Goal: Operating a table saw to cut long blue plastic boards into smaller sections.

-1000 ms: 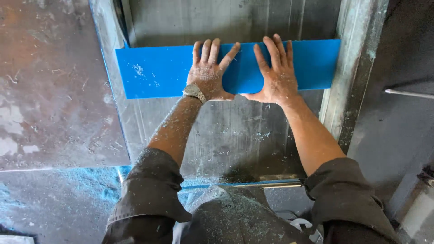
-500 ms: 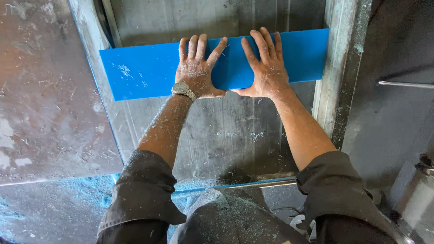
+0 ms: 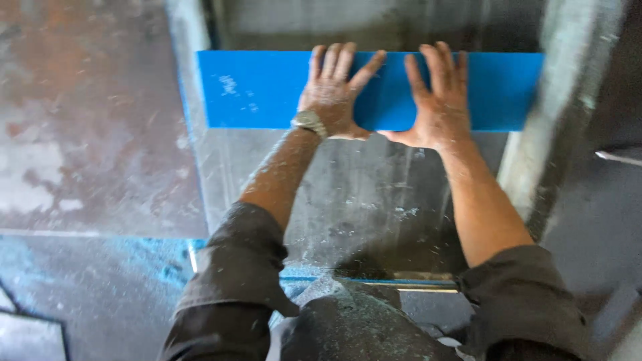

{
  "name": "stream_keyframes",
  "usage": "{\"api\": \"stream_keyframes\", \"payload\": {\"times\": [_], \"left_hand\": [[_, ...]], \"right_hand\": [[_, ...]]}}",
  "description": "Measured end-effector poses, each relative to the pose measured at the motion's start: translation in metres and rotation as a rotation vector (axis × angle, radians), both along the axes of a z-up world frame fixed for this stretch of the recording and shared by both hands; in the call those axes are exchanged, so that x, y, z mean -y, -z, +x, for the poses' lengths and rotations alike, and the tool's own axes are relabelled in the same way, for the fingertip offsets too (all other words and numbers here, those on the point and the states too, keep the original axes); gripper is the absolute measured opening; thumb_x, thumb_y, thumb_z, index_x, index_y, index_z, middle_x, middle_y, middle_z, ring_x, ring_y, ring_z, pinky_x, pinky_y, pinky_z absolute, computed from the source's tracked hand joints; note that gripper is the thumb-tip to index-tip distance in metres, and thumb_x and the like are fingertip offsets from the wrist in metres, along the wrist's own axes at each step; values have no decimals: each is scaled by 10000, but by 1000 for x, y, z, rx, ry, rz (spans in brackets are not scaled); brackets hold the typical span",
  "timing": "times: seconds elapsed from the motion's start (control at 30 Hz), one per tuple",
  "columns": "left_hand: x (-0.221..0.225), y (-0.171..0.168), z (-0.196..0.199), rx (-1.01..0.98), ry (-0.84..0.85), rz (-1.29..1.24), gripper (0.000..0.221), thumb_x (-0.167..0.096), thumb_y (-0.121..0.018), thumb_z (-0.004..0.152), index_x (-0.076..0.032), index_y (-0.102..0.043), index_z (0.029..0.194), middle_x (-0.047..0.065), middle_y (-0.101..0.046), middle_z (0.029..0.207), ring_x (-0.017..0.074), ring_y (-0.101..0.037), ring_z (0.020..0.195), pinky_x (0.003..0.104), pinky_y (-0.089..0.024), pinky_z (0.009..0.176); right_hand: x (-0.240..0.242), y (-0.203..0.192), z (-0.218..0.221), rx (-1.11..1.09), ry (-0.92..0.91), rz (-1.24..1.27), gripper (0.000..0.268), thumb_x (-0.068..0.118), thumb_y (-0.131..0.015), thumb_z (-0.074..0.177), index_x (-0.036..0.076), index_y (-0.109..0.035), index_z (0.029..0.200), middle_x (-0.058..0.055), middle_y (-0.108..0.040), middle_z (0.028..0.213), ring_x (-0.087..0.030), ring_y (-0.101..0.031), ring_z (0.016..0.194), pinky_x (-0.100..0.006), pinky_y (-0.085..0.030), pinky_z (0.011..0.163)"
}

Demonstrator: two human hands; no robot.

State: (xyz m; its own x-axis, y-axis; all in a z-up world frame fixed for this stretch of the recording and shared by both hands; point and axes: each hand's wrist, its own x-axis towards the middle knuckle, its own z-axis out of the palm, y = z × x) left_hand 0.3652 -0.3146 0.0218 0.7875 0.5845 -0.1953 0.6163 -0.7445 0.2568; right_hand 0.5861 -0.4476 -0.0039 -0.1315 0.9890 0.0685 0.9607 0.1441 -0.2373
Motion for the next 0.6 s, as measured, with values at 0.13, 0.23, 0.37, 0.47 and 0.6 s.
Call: {"api": "stream_keyframes", "payload": {"times": [0.13,0.23,0.37,0.47,0.6], "left_hand": [[-6,4,1,28,7,-36,1514,-667,-959,392,-314,-126,1607,247,-316,1566,467,-288,1468,648,-150,1213],[-8,9,4,33,26,-42,1528,-681,-955,386,-328,-92,1596,238,-302,1581,464,-284,1470,650,-144,1217],[-11,11,10,-24,31,-54,1529,-730,-946,377,-369,-66,1574,224,-267,1598,460,-258,1479,661,-111,1221],[-13,13,11,-27,31,-47,1527,-731,-945,378,-377,-68,1577,215,-258,1609,457,-249,1491,660,-102,1229],[-17,15,12,16,44,-36,1533,-734,-946,378,-368,-68,1580,227,-266,1603,466,-257,1483,661,-112,1226]], "right_hand": [[-5,1,0,29,23,-37,1274,656,-964,653,35,-391,1606,-231,-279,1664,-455,-204,1598,-709,-157,1280],[-7,8,5,48,23,-31,1270,672,-956,675,36,-388,1616,-228,-282,1661,-454,-201,1602,-720,-160,1280],[-10,15,11,78,15,-26,1292,709,-934,697,54,-385,1665,-241,-275,1655,-465,-203,1592,-737,-169,1260],[-11,18,14,90,9,-23,1275,708,-932,716,47,-377,1653,-244,-267,1645,-466,-198,1603,-733,-172,1268],[-16,8,13,76,25,-25,1249,685,-946,717,32,-379,1618,-233,-267,1629,-458,-198,1614,-729,-165,1287]]}}
